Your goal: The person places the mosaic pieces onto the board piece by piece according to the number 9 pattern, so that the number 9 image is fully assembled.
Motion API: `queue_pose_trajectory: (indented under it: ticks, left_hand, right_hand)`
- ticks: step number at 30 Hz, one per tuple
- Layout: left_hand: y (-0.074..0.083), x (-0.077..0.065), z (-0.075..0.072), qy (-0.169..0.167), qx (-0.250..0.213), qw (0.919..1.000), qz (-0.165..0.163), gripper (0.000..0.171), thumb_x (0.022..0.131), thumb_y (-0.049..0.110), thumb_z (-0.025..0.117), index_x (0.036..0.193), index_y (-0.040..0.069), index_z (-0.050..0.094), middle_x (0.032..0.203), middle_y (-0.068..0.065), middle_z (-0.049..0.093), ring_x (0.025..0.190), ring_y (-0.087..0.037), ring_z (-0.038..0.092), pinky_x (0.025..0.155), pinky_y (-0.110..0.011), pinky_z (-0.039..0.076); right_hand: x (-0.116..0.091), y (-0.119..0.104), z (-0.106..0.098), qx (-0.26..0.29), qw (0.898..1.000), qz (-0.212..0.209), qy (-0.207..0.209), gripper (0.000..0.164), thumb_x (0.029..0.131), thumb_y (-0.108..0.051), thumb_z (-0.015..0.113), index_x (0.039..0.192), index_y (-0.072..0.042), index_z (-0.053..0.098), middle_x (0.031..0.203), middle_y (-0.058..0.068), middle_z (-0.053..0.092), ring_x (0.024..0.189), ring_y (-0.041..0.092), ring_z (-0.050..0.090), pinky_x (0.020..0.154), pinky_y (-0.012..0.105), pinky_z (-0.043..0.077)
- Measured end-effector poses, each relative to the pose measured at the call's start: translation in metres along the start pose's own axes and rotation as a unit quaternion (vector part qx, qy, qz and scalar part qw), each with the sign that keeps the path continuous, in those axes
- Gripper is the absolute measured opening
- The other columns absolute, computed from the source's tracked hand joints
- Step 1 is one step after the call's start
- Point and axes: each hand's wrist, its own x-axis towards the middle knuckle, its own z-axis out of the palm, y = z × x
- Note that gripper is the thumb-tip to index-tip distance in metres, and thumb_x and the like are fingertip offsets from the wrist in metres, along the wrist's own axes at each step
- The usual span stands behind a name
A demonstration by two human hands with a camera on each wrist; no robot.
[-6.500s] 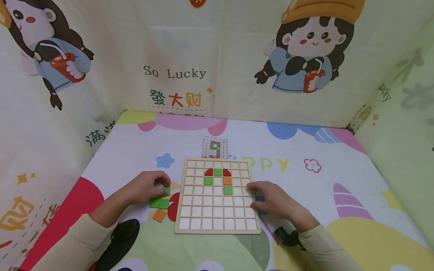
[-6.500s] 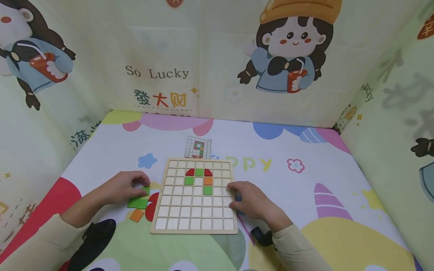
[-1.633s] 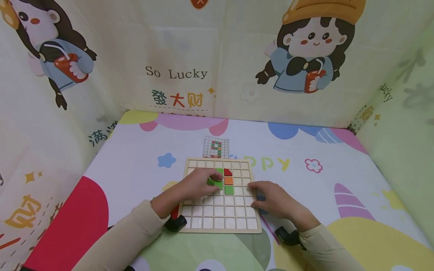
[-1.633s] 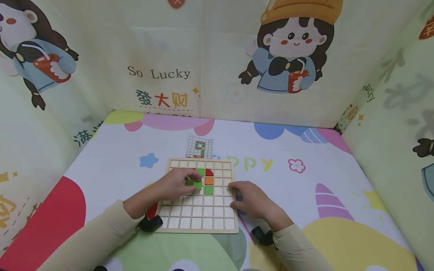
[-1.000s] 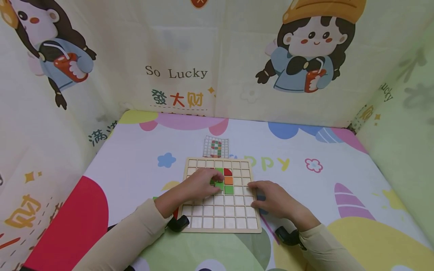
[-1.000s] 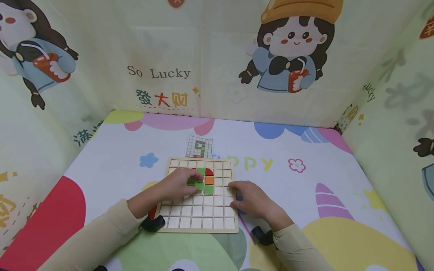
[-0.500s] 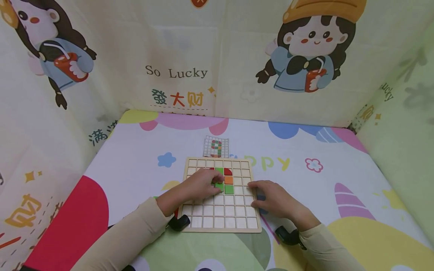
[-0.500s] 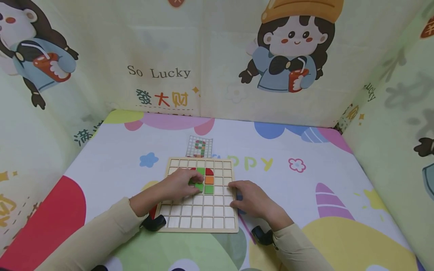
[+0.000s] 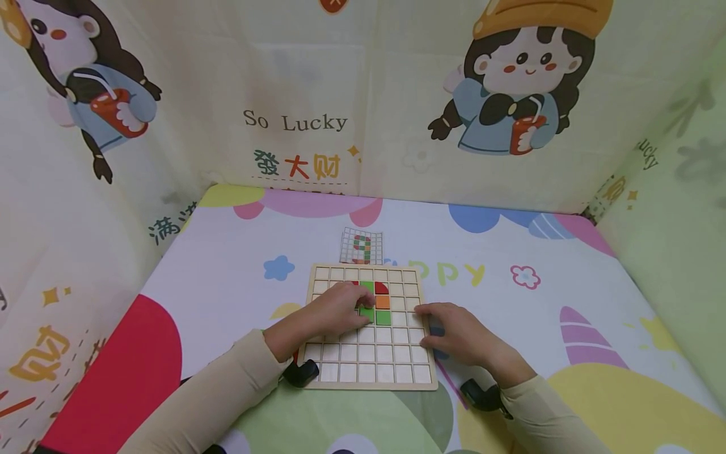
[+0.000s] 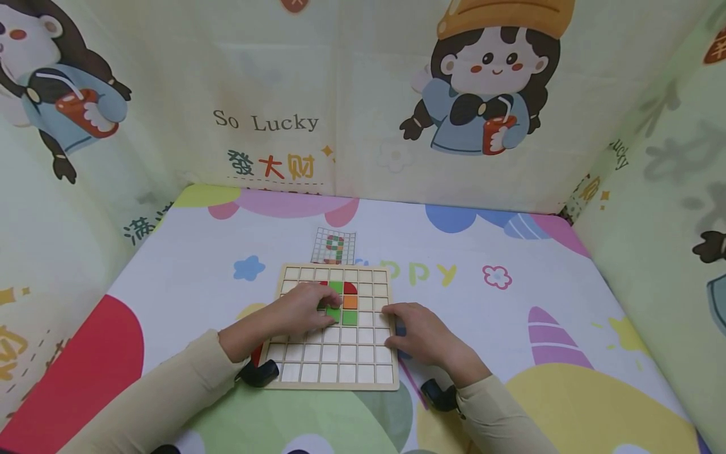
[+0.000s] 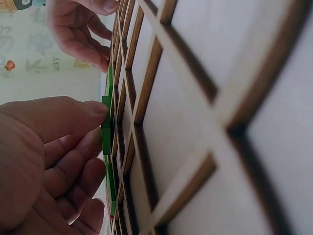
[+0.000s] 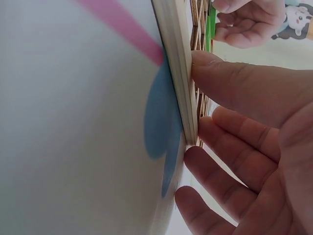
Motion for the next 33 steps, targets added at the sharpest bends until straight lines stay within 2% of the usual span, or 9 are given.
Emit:
queue_pose_trajectory:
  ticks: [8, 17, 33]
  left_hand:
    - [0.0014, -0.0008, 0.0002, 0.000, 0.006, 1.0000, 0.001, 0.024, 0.088, 0.011, 0.074, 0.111, 0.007, 0.070, 0.103, 0.001, 0.069, 0.098, -0.017, 0.059, 0.091, -0.036, 0.050]
    - [0.0003, -0.0001, 0.0012, 0.004, 0.003, 0.9999, 0.010, 0.024, 0.087, 0.008, 0.073, 0.110, 0.005, 0.071, 0.104, -0.002, 0.071, 0.101, -0.018, 0.064, 0.091, -0.037, 0.051]
    - [0.0016, -0.0008, 0.0016, 0.003, -0.004, 1.0000, 0.006, 0.025, 0.087, 0.009, 0.074, 0.111, 0.005, 0.070, 0.105, -0.002, 0.072, 0.103, -0.017, 0.065, 0.092, -0.036, 0.051]
  right_hand:
    - [-0.0007, -0.0005, -0.0008, 0.005, 1.000, 0.001, -0.001, 0.051, 0.084, -0.016, 0.080, 0.130, -0.003, 0.063, 0.129, 0.011, 0.063, 0.123, 0.036, 0.055, 0.104, 0.054, 0.041]
    - [-0.0006, -0.0019, -0.0010, 0.002, 1.000, 0.004, -0.002, 0.051, 0.084, -0.015, 0.080, 0.130, -0.003, 0.063, 0.129, 0.011, 0.063, 0.123, 0.035, 0.055, 0.104, 0.053, 0.041]
    - [-0.0006, -0.0017, -0.0006, 0.000, 1.000, 0.003, -0.003, 0.051, 0.084, -0.017, 0.080, 0.130, -0.003, 0.063, 0.129, 0.011, 0.063, 0.123, 0.036, 0.055, 0.104, 0.054, 0.041]
